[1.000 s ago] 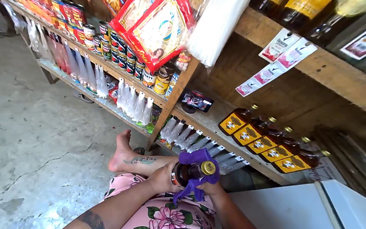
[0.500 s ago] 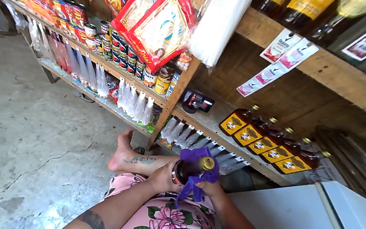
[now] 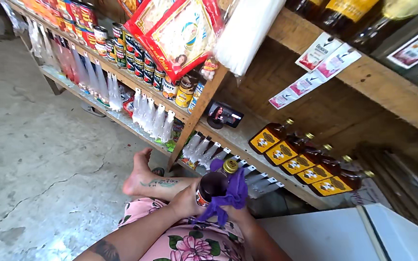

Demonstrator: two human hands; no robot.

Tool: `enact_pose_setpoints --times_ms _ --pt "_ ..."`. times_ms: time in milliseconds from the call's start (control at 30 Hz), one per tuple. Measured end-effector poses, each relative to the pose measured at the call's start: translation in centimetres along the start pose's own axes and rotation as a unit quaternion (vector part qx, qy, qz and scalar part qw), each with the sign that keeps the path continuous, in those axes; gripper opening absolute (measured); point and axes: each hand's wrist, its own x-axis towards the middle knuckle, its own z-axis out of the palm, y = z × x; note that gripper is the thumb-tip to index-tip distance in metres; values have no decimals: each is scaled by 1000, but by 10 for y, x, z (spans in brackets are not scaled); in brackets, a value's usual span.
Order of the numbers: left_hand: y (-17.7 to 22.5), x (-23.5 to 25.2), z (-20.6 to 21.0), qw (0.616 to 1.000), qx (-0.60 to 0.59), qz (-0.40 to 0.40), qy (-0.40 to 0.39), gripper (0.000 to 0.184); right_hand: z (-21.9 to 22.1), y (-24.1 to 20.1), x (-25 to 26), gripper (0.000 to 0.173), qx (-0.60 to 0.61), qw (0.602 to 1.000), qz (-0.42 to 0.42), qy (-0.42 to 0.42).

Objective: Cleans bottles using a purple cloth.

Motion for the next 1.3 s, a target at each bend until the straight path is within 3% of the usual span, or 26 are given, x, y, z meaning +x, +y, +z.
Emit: enact_pose_setpoints --times_ms 67,133,233,333,400,467,600,700,733,833,933,1000,1100,1200,1233,1300 --pt "-3 1 1 1000 -26 8 5 110 -19 2 8 67 -94 994 46 -20" --pt "-7 1 2 999 -42 21 16 114 -34 0 16 61 -88 996 13 31" --pt "-10 3 3 998 -55 21 17 113 -56 -4 30 53 47 986 38 154" --pt "-11 4 4 999 -49 17 14 114 -70 -27 36 29 183 959 21 215" --pt "-10 4 5 999 -41 16 13 114 -69 -38 29 22 230 957 7 175" --pt "-8 2 5 999 -29 18 17 112 -57 -42 14 26 233 970 13 72" --pt "-15 -1 8 998 -31 41 23 109 -15 -26 -8 67 101 989 65 -88" --pt "-25 -3 9 995 -63 59 40 108 -20 -9 1 63 -42 962 153 -222" --pt "-23 -4 8 995 -71 54 40 107 -25 -1 8 59 -86 955 130 -253" --pt "-18 -5 6 994 -76 57 54 107 -53 1 26 50 -152 969 6 -196" --pt "-18 -5 7 992 -86 67 58 107 -90 -33 29 58 -130 990 -4 -55" --pt "-18 -5 8 993 -79 68 56 106 -105 -56 28 61 -171 984 21 -39" --pt "-19 -4 10 996 -53 62 45 108 -99 -56 28 79 -273 944 83 -165" --pt "-19 -6 13 997 -31 60 42 106 -66 -17 15 101 -330 870 148 -336" --pt "-17 -8 13 996 -35 74 46 106 -59 -7 12 103 -329 853 164 -371" --pt "-13 -11 11 989 -42 128 60 104 -58 1 12 102 -313 858 156 -375"
